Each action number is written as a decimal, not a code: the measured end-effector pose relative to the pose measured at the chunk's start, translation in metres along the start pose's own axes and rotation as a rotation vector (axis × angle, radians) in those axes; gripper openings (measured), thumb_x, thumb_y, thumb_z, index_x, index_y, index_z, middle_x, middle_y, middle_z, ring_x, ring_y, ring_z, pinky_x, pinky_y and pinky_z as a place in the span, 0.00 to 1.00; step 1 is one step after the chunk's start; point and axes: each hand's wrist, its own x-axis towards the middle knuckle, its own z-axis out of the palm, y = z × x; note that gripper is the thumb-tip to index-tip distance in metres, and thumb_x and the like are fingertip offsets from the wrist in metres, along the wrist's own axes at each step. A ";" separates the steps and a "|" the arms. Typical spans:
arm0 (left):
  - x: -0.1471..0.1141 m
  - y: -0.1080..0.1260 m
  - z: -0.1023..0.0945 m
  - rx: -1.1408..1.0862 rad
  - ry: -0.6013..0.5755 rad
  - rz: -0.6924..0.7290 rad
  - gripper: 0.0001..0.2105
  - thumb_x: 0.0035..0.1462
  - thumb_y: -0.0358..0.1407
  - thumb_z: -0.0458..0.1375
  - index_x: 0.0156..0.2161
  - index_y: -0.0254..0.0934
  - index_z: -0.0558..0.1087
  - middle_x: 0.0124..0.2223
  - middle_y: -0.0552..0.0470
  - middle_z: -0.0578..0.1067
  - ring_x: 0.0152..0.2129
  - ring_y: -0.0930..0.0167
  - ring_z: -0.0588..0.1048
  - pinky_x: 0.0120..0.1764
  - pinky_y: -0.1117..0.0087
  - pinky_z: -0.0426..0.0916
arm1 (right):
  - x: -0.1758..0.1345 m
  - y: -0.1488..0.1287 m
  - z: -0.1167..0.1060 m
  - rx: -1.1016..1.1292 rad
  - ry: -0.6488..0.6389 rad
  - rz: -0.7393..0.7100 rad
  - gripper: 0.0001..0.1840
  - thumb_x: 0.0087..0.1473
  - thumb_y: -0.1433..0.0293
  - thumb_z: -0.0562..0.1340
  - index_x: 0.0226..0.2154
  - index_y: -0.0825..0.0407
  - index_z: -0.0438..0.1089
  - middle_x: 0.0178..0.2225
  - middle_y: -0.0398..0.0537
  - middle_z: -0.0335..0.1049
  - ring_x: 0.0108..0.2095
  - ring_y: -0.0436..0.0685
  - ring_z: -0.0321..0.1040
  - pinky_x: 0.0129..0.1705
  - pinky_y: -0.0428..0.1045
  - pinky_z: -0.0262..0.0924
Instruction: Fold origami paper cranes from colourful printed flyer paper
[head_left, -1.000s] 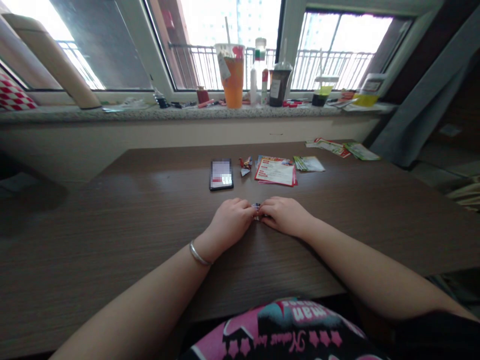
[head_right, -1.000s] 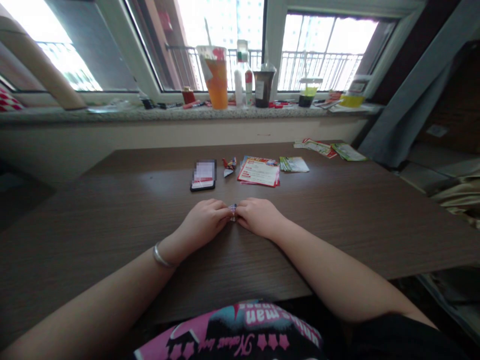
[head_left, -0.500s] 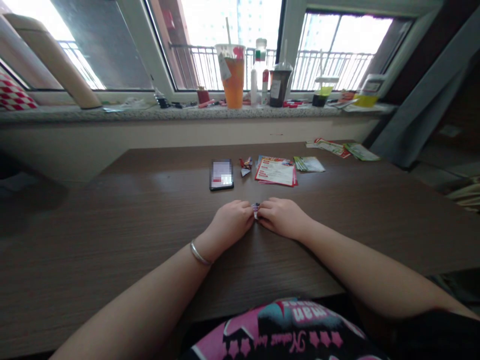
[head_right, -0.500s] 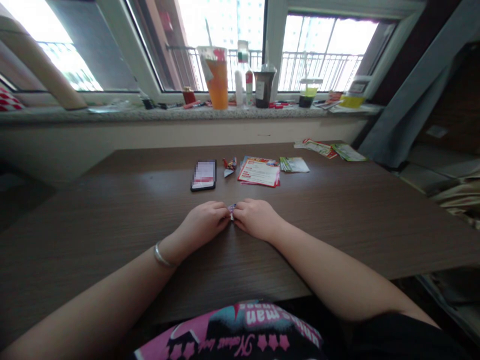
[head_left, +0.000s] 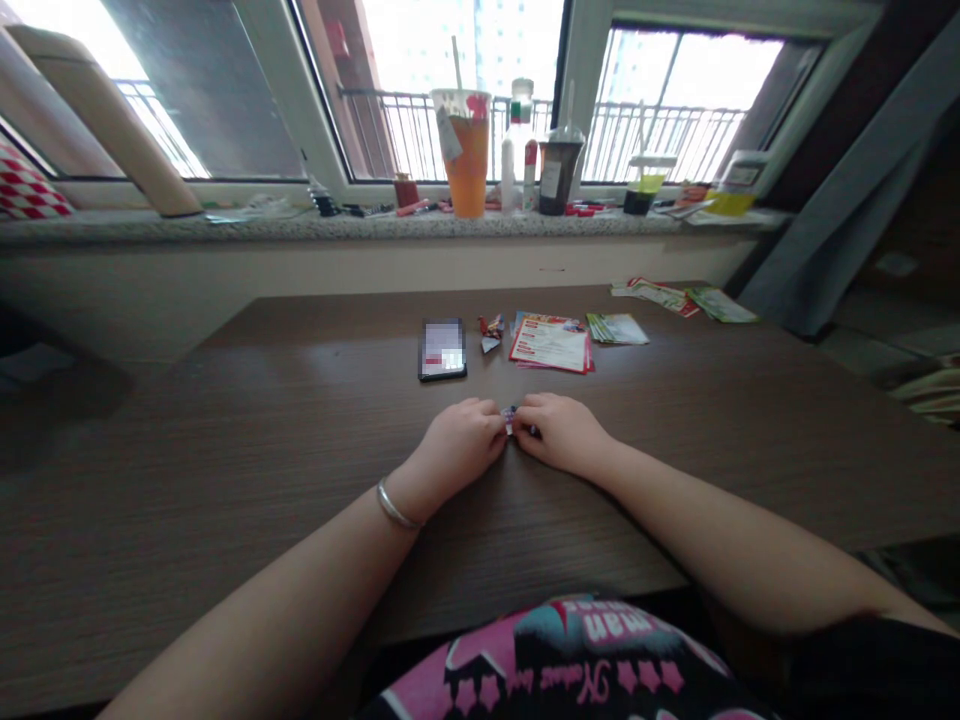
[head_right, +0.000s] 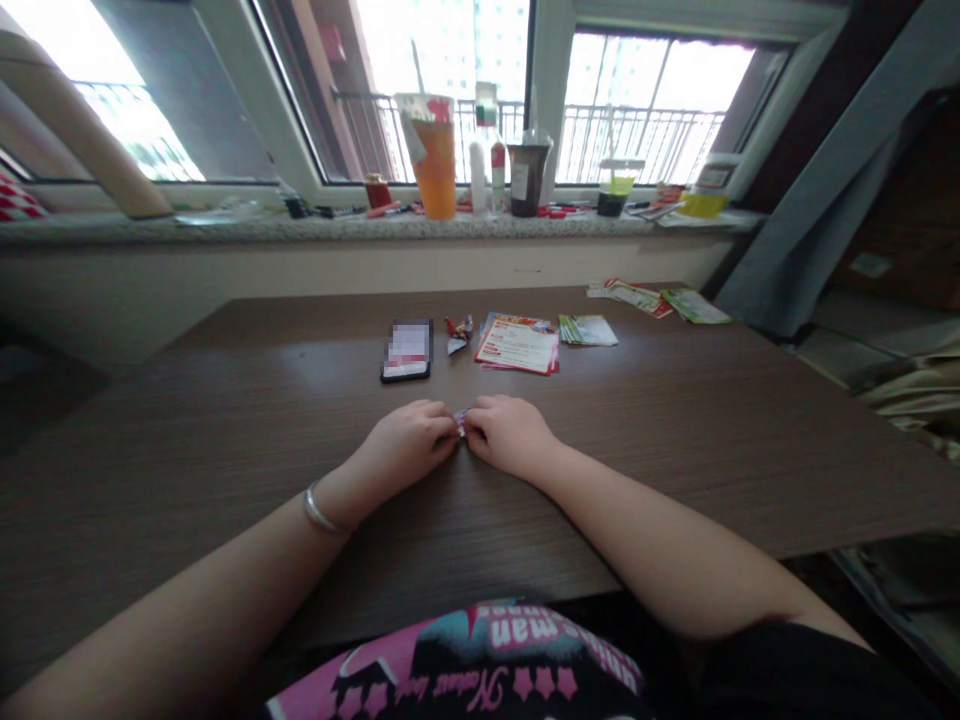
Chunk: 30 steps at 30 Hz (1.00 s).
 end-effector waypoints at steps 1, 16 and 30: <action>0.000 0.000 0.000 -0.004 0.009 -0.003 0.09 0.61 0.32 0.54 0.35 0.35 0.76 0.36 0.46 0.75 0.35 0.67 0.73 0.41 0.67 0.68 | 0.001 0.001 0.001 0.034 -0.007 0.017 0.11 0.59 0.67 0.56 0.36 0.50 0.74 0.37 0.48 0.72 0.39 0.55 0.67 0.39 0.47 0.56; 0.005 -0.009 0.011 -0.167 0.047 -0.069 0.10 0.62 0.38 0.55 0.31 0.35 0.71 0.33 0.49 0.73 0.32 0.69 0.70 0.37 0.69 0.64 | 0.005 0.017 0.006 0.148 -0.067 0.155 0.13 0.59 0.60 0.60 0.32 0.51 0.73 0.33 0.46 0.74 0.33 0.53 0.66 0.32 0.46 0.50; 0.010 -0.005 0.011 -0.119 -0.045 -0.125 0.12 0.64 0.37 0.51 0.33 0.35 0.73 0.33 0.48 0.77 0.31 0.67 0.72 0.35 0.68 0.63 | 0.009 0.020 0.005 0.196 -0.150 0.237 0.18 0.59 0.55 0.58 0.28 0.50 0.73 0.32 0.47 0.76 0.33 0.53 0.69 0.30 0.46 0.50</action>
